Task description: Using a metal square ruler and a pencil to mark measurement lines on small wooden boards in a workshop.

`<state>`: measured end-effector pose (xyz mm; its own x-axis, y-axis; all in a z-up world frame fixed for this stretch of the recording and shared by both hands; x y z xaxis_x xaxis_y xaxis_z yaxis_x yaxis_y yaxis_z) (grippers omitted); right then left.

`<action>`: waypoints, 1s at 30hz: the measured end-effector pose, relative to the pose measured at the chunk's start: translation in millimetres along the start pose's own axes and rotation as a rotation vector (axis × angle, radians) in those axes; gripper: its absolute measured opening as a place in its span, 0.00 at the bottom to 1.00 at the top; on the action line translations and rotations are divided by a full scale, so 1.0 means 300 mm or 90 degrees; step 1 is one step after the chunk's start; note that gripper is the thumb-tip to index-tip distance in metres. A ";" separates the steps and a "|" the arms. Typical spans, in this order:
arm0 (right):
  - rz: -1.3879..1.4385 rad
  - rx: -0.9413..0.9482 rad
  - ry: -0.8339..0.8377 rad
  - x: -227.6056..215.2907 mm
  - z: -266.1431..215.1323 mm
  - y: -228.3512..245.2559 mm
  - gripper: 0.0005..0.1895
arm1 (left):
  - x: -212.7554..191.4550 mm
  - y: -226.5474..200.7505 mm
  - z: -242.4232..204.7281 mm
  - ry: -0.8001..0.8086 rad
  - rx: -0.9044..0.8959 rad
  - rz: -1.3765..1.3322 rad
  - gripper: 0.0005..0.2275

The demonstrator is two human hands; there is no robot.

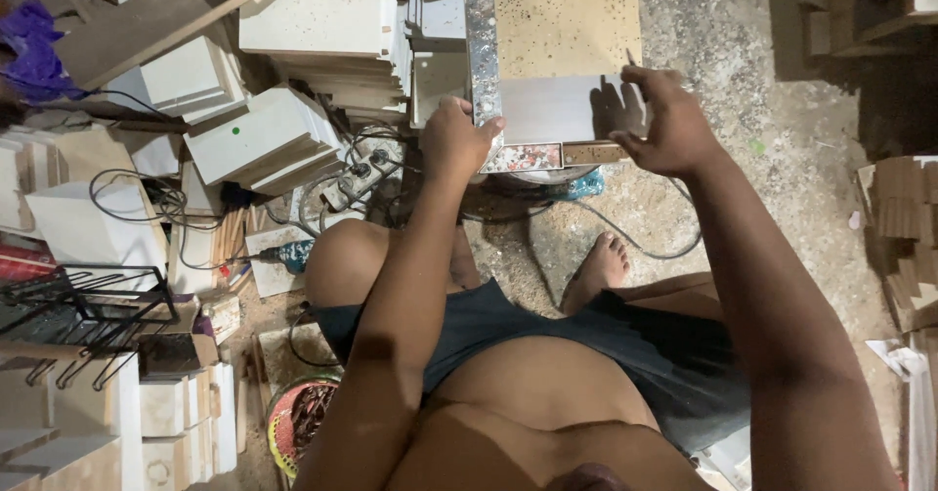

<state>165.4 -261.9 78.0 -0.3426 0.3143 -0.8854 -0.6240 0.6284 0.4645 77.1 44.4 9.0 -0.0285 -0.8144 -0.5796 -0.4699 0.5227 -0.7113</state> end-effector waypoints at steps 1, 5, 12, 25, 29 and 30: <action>-0.001 -0.003 0.001 -0.015 0.012 0.039 0.44 | -0.004 -0.005 -0.005 -0.002 -0.001 -0.002 0.26; -0.058 0.035 0.159 0.061 0.096 0.064 0.62 | 0.018 0.025 0.040 0.005 -0.030 0.007 0.24; -0.100 -0.037 0.179 0.165 0.170 0.006 0.65 | -0.004 -0.049 -0.031 0.004 -0.043 0.029 0.28; -0.115 -0.106 0.184 0.200 0.189 -0.058 0.72 | 0.090 -0.235 -0.149 0.075 0.296 0.305 0.18; -0.060 -0.039 0.234 0.171 0.213 -0.055 0.68 | -0.058 -0.312 -0.186 0.154 0.209 0.127 0.20; -0.016 -0.009 0.259 0.156 0.223 -0.055 0.67 | -0.120 -0.331 -0.207 0.168 0.148 -0.020 0.21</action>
<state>206.5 -210.0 27.7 -0.5758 -0.0105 -0.8175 -0.6440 0.6219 0.4456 70.0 6.2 125.4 -0.2583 -0.8526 -0.4543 -0.2620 0.5145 -0.8165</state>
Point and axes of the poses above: each hand's wrist, its own z-axis towards the middle knuckle, its own x-axis out of the palm, y = z × x, the point moved 8 cm from there along z, towards the middle knuckle, and after that the axes turned 11 degrees about y, right-handed, at the moved point
